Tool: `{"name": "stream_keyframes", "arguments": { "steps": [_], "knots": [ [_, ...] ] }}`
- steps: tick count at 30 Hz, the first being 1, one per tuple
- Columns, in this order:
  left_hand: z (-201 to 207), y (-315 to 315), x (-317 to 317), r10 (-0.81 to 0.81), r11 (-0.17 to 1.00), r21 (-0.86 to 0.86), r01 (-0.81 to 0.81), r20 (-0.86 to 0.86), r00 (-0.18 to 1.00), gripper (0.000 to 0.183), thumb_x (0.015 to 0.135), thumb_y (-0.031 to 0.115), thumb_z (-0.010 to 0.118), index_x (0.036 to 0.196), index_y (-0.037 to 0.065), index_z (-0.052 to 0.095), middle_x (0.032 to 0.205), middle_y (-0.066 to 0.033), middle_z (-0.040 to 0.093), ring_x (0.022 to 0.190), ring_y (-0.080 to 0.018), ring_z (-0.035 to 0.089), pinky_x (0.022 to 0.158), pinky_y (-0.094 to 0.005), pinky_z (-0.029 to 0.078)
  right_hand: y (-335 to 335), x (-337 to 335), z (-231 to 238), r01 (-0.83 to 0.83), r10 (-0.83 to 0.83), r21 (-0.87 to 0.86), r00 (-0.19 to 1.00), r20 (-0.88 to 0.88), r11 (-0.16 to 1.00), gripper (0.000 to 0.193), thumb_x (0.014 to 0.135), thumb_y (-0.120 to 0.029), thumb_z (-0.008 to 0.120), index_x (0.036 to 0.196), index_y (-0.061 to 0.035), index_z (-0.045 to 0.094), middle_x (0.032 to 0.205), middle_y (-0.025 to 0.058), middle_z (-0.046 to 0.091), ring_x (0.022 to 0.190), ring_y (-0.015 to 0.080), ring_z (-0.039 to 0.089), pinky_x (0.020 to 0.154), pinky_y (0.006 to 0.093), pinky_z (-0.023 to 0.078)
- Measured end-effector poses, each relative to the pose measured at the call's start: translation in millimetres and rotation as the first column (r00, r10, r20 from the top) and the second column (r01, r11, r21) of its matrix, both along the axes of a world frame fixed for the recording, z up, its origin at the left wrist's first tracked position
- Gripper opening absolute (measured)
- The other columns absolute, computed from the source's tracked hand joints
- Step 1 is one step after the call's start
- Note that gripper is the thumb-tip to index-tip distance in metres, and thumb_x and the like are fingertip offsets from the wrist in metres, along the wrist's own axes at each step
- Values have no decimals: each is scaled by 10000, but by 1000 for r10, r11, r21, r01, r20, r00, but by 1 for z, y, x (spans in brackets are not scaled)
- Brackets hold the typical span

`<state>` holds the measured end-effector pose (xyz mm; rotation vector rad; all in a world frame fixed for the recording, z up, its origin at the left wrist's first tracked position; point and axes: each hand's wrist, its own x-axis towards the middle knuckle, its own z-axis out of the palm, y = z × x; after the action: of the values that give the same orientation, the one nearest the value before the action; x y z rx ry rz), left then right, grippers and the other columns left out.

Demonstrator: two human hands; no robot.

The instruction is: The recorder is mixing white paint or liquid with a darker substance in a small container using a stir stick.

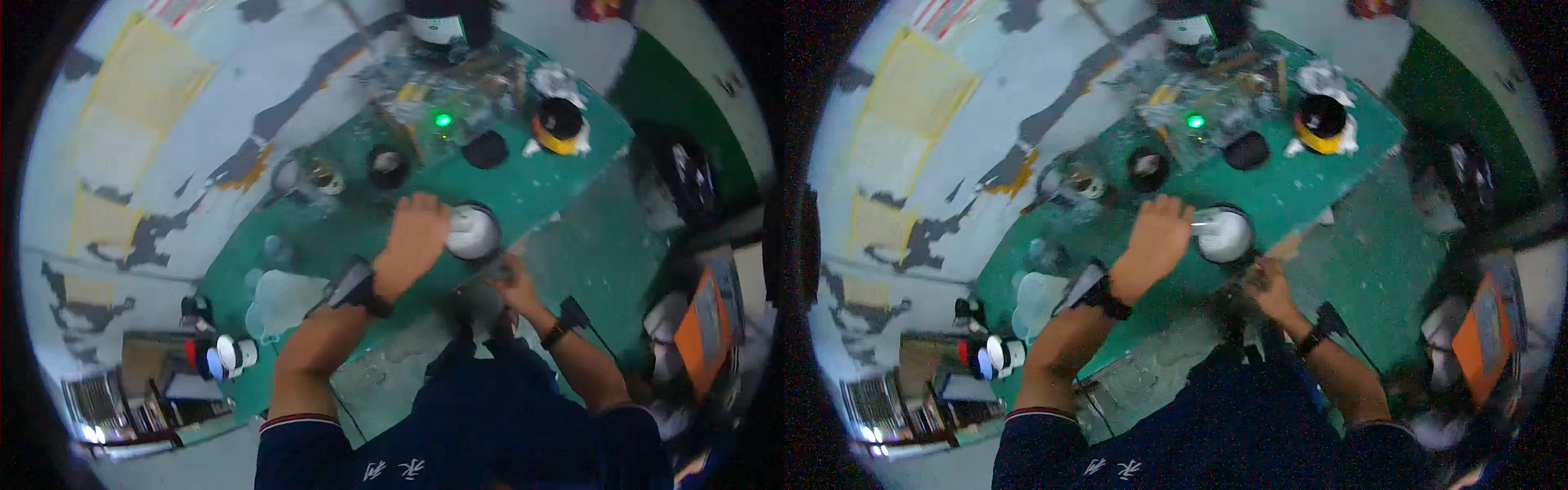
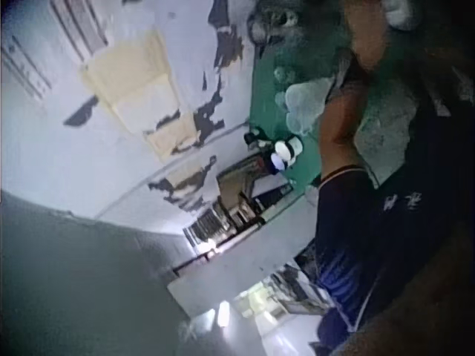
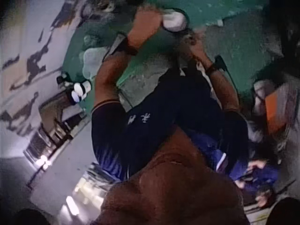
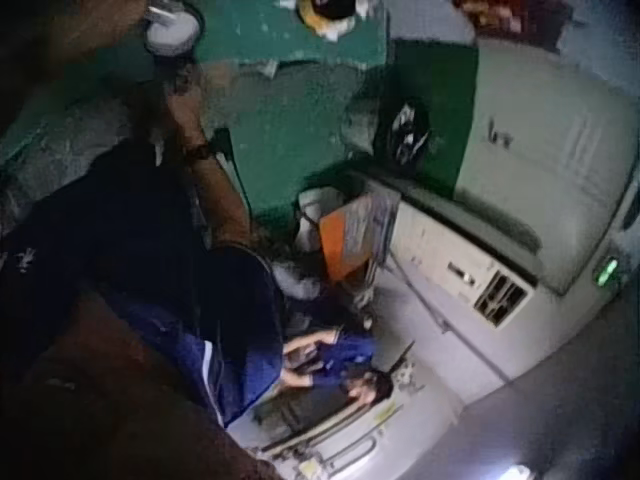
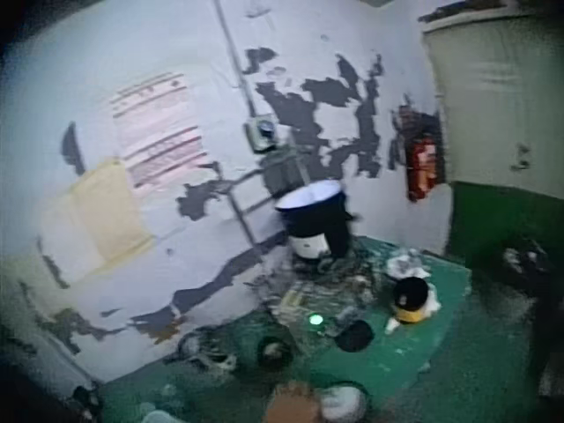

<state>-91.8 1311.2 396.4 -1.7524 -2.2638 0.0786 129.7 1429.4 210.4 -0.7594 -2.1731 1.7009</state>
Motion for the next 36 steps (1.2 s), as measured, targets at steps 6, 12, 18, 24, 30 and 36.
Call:
{"name": "stream_keyframes", "arguments": {
  "steps": [6,12,18,24,30,36],
  "knots": [
    [-13,-54,15,119,930,235,-282,534,837,394,792,224,790,1116,45,655,980,-132,636,959,-292,618,810,-411,505,-2,20,3,-232,250,-202,966,72,952,301,865,-103,723,1139,16,681,997,76,693,926,167,664,810,319,537],
    [4,-167,41,-122,603,306,-737,948,294,423,829,210,811,1188,67,639,1080,-27,645,930,-133,598,809,-315,495,-10,21,-15,-436,461,-179,879,127,882,331,865,-160,732,1153,-1,700,1001,105,711,919,174,669,804,330,542],
    [105,-347,-36,-8,72,430,-900,903,430,276,844,127,754,1081,45,639,970,-10,660,893,-112,607,799,-289,494,-50,-2,27,-557,555,-40,815,163,830,325,863,-175,732,1148,-20,710,1016,131,715,904,214,692,810,348,551],
    [21,-531,-204,448,-80,311,-947,860,244,430,756,252,819,1064,-7,665,931,-92,705,814,-185,664,710,-323,536,-112,-27,44,-422,424,-44,898,116,906,248,878,-130,705,1073,22,721,981,121,721,869,178,675,786,322,536],
    [-136,-618,-295,658,-177,298,-938,744,113,543,667,281,875,1066,-20,664,1008,-171,729,871,-298,712,745,-420,562,-166,-35,52,-293,283,34,944,170,956,210,884,-90,706,1057,26,726,988,125,730,890,176,684,798,318,540],
    [-186,-618,-285,649,-284,341,-896,756,82,632,675,316,860,1146,-46,644,1050,-209,723,950,-374,693,848,-447,553,-185,-35,67,-217,195,60,947,255,974,226,893,-103,711,1082,22,714,1025,126,731,918,201,693,824,320,545]
  ]
}}
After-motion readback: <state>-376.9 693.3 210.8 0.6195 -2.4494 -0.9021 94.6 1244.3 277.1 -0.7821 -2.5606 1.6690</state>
